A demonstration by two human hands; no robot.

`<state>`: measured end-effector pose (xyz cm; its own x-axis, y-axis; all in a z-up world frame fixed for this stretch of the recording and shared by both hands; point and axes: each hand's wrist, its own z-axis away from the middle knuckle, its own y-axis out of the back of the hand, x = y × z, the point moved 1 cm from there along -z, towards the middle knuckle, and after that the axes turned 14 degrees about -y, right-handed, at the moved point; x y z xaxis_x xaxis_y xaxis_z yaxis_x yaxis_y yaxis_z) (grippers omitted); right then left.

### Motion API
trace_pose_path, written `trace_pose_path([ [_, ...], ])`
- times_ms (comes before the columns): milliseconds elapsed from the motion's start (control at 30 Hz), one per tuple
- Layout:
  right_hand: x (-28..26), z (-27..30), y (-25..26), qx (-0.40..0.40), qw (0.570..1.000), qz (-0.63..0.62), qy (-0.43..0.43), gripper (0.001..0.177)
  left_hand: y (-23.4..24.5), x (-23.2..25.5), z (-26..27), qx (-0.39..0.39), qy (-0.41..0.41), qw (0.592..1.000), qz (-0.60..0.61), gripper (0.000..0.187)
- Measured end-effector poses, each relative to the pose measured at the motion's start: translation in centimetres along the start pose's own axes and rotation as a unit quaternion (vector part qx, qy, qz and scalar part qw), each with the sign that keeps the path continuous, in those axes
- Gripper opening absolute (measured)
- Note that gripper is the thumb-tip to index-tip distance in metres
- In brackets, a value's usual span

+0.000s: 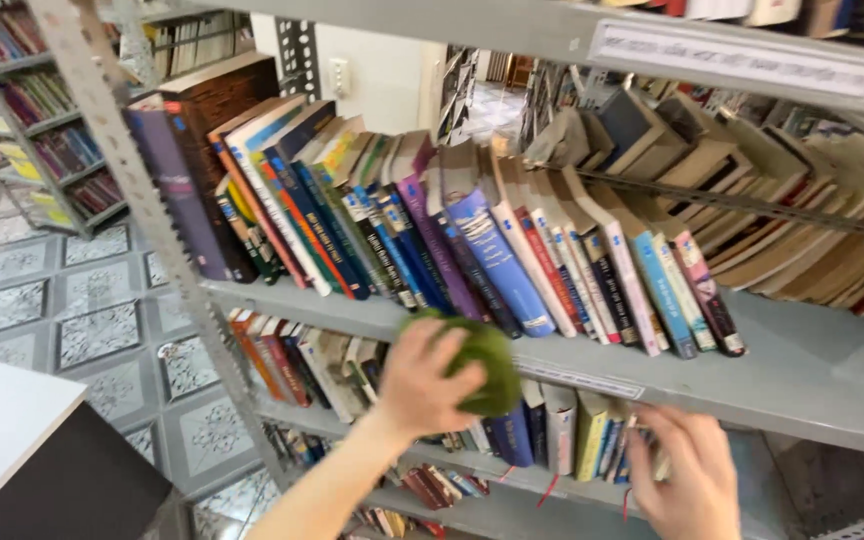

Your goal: Cleaning dust from library bookshelves using a green cloth.

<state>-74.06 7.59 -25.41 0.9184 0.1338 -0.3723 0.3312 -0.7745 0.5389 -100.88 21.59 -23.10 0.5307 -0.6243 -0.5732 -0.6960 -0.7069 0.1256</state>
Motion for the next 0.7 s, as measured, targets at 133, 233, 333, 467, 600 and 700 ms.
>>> trace_pose_path([
  [133, -5.7, -1.2, -1.5, -0.034, 0.997, -0.035, 0.061, 0.033, 1.0, 0.1, 2.4, -0.096, 0.107, 0.983, 0.113, 0.045],
  [233, -6.6, -1.1, -1.8, -0.052, 0.996, -0.029, 0.071, 0.03, 2.4, -3.3, 5.5, -0.023, 0.048, 0.998, 0.016, 0.039],
  [333, -5.5, -0.7, -1.4, -0.063, 0.995, -0.03, 0.069, 0.033, 6.7, -8.2, 9.7, -0.031, 0.072, 0.995, -0.059, 0.036],
  [467, -2.3, 0.7, -0.9, -0.05, 0.999, -0.012, 0.005, 0.029, 10.0, -11.6, 14.9, -0.131, 0.126, 0.973, -0.142, 0.037],
  [600, 0.2, 1.9, -1.0, -0.057, 0.997, -0.02, -0.051, 0.027, 8.0, -10.9, 16.3, -0.094, 0.137, 0.976, -0.137, 0.039],
  [700, -0.4, 2.0, -1.6, -0.052, 0.997, -0.028, -0.058, 0.027, 6.2, -8.4, 12.1, -0.03, 0.109, 0.988, -0.104, 0.042],
])
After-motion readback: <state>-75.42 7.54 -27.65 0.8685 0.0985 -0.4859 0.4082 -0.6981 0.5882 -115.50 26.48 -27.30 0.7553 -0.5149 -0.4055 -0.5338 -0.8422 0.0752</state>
